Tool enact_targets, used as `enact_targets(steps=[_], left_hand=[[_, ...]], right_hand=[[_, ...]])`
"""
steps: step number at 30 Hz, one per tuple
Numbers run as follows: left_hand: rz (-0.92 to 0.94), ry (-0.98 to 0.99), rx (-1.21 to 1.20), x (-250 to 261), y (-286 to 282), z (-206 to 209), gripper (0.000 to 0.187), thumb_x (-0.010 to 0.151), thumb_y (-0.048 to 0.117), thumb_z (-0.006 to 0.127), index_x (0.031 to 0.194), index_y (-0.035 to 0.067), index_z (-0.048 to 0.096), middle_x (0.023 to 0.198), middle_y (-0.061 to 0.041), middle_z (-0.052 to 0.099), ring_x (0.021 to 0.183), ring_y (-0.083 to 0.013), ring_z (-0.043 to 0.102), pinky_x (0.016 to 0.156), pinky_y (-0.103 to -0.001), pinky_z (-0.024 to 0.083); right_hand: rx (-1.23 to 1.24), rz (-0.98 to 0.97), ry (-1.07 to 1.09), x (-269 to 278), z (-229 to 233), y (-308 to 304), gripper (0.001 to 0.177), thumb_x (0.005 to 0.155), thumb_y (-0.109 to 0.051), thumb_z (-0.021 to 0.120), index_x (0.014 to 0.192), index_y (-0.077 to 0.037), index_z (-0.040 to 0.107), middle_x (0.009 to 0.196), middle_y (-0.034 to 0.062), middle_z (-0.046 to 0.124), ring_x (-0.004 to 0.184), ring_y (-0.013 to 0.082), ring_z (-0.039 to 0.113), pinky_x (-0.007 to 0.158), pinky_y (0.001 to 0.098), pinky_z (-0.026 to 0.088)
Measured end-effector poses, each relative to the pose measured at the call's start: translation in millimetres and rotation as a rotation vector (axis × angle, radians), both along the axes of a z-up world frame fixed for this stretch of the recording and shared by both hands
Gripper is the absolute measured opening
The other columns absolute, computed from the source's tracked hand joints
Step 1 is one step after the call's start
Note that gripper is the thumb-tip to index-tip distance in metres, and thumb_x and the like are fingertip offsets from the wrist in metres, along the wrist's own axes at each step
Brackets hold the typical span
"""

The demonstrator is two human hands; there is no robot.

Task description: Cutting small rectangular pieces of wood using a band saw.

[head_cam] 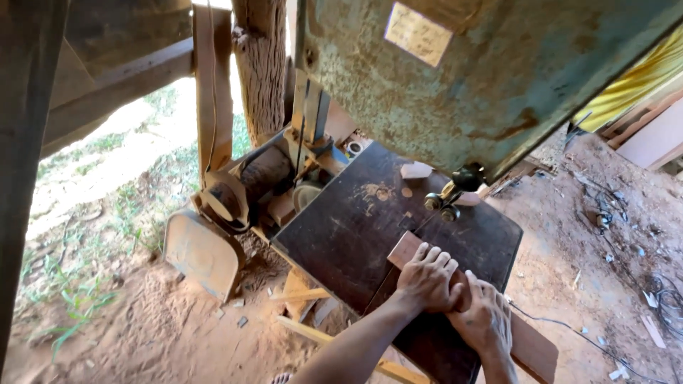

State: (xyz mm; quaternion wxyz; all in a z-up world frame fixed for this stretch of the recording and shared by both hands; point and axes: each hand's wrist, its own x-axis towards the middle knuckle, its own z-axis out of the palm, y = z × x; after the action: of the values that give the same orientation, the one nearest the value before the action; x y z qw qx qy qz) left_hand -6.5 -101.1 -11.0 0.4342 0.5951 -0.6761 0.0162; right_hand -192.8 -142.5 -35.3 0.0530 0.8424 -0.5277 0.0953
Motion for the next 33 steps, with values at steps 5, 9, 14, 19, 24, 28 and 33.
enact_targets(steps=[5,9,14,19,24,28,33], left_hand=[[0.012,0.03,-0.009,4.0,4.4,7.5,0.047,0.083,0.036,0.056,0.102,-0.004,0.071,0.108,-0.022,0.068,0.102,-0.0382,0.058,0.111,-0.051,0.037],[0.024,0.067,-0.003,4.8,7.6,11.1,0.049,0.08,0.038,0.058,0.1,-0.004,0.072,0.108,-0.023,0.069,0.103,-0.0384,0.059,0.112,-0.05,0.036],[0.012,0.054,0.067,6.3,4.5,6.0,0.062,0.077,0.051,0.055,0.1,-0.004,0.072,0.109,-0.024,0.068,0.104,-0.0382,0.058,0.116,-0.051,0.032],[0.016,0.083,-0.003,6.5,6.3,9.1,0.044,0.089,0.034,0.052,0.096,-0.005,0.072,0.103,-0.025,0.069,0.094,-0.0379,0.059,0.111,-0.05,0.037],[0.012,0.063,-0.087,4.1,6.0,2.7,0.035,0.094,0.022,0.051,0.094,-0.007,0.072,0.107,-0.026,0.069,0.102,-0.0398,0.059,0.11,-0.051,0.04],[0.002,0.068,-0.076,-1.2,-1.2,-10.7,0.038,0.098,0.019,0.05,0.106,-0.009,0.072,0.122,-0.027,0.07,0.123,-0.043,0.061,0.116,-0.051,0.039],[0.011,0.088,-0.063,7.2,2.3,5.8,0.035,0.091,0.022,0.051,0.088,-0.005,0.072,0.1,-0.024,0.072,0.088,-0.0339,0.061,0.101,-0.043,0.043]], right_hand=[[-0.035,0.044,-0.049,5.5,9.2,8.3,0.087,0.065,-0.052,0.079,0.141,-0.012,0.061,0.137,0.0084,0.067,0.121,0.0308,0.065,0.106,0.0444,0.048],[0.038,0.005,-0.01,6.0,14.5,10.8,0.095,0.065,-0.049,0.078,0.152,-0.02,0.053,0.14,0.0095,0.063,0.122,0.0345,0.062,0.106,0.0485,0.045],[-0.045,0.064,-0.07,11.1,19.2,13.5,0.071,0.074,-0.032,0.074,0.144,-0.019,0.063,0.13,0.0071,0.07,0.112,0.0334,0.068,0.098,0.047,0.052],[0.046,0.009,-0.03,5.4,12.2,6.3,0.095,0.059,-0.041,0.086,0.149,-0.025,0.058,0.135,0.0047,0.066,0.117,0.0305,0.065,0.101,0.047,0.049],[0.083,-0.005,-0.022,5.3,14.5,5.8,0.098,0.058,-0.043,0.086,0.15,-0.024,0.057,0.136,0.0054,0.065,0.119,0.0304,0.064,0.103,0.0462,0.047],[0.103,-0.008,-0.018,5.8,14.0,0.9,0.1,0.057,-0.043,0.085,0.15,-0.024,0.056,0.136,0.0055,0.065,0.119,0.0305,0.063,0.104,0.0452,0.048],[0.043,0.022,-0.015,7.9,13.5,3.5,0.097,0.057,-0.046,0.088,0.147,-0.02,0.061,0.132,0.0082,0.068,0.113,0.0304,0.068,0.098,0.0439,0.053]])
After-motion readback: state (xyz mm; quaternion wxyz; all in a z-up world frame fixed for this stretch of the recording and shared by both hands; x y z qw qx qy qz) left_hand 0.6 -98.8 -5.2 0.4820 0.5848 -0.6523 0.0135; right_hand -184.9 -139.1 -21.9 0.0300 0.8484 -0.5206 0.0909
